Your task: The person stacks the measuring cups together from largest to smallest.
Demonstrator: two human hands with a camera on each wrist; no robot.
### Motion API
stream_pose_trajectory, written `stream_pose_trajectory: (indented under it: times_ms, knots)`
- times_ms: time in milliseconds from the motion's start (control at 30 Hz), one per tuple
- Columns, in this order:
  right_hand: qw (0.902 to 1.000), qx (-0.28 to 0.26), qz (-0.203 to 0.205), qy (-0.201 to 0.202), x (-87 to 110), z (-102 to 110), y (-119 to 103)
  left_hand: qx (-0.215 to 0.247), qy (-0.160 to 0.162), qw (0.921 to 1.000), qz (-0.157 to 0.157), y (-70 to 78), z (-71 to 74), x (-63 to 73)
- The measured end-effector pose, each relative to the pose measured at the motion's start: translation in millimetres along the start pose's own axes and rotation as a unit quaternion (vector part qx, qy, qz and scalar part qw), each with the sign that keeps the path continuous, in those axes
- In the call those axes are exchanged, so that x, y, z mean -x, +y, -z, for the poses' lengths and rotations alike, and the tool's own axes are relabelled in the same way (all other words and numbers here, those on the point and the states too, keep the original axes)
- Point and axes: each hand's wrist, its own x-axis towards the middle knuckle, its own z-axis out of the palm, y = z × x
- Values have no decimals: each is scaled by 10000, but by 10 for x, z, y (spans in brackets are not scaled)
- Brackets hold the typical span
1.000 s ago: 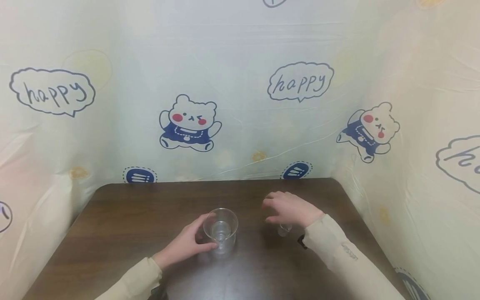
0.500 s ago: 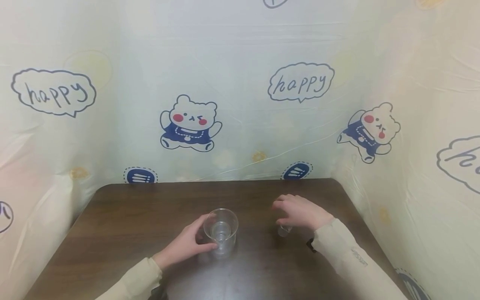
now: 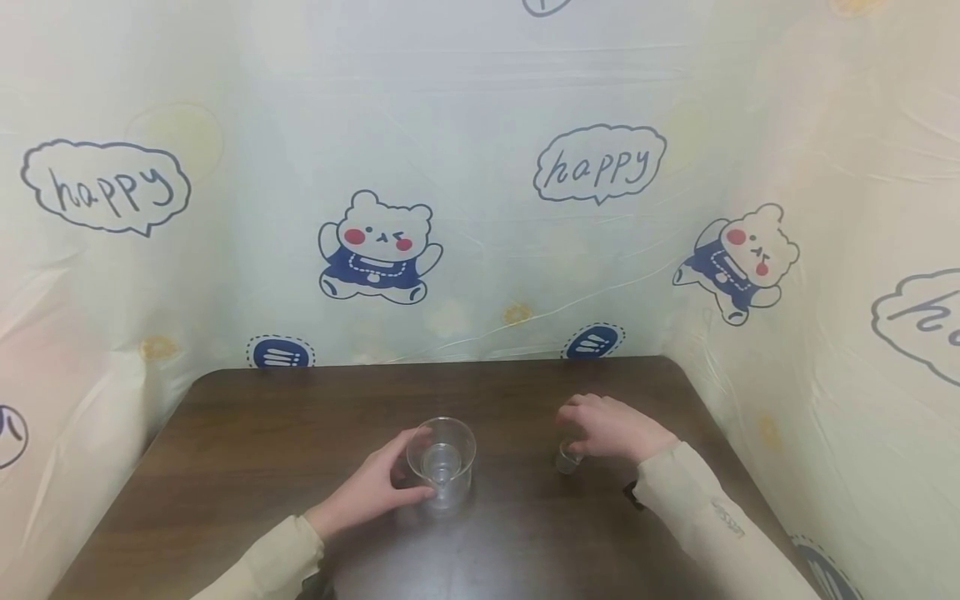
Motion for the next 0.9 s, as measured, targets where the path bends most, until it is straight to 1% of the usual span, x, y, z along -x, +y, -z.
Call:
stream_pose_trajectory:
  times_ms: [133, 433, 533, 900]
  knots:
    - [10000, 8, 66, 50, 17, -45, 15, -20, 18, 10000, -27, -3, 0, -2]
    - [9997, -181, -118, -98, 34, -123, 41, 18, -8, 10000, 3, 14, 2, 6]
    - [9997, -176, -110, -94, 38, -143, 48, 30, -20, 10000, 30, 22, 2, 10]
    - [9999, 2, 109, 82, 48, -248, 125, 19, 5, 10000, 21, 15, -1, 2]
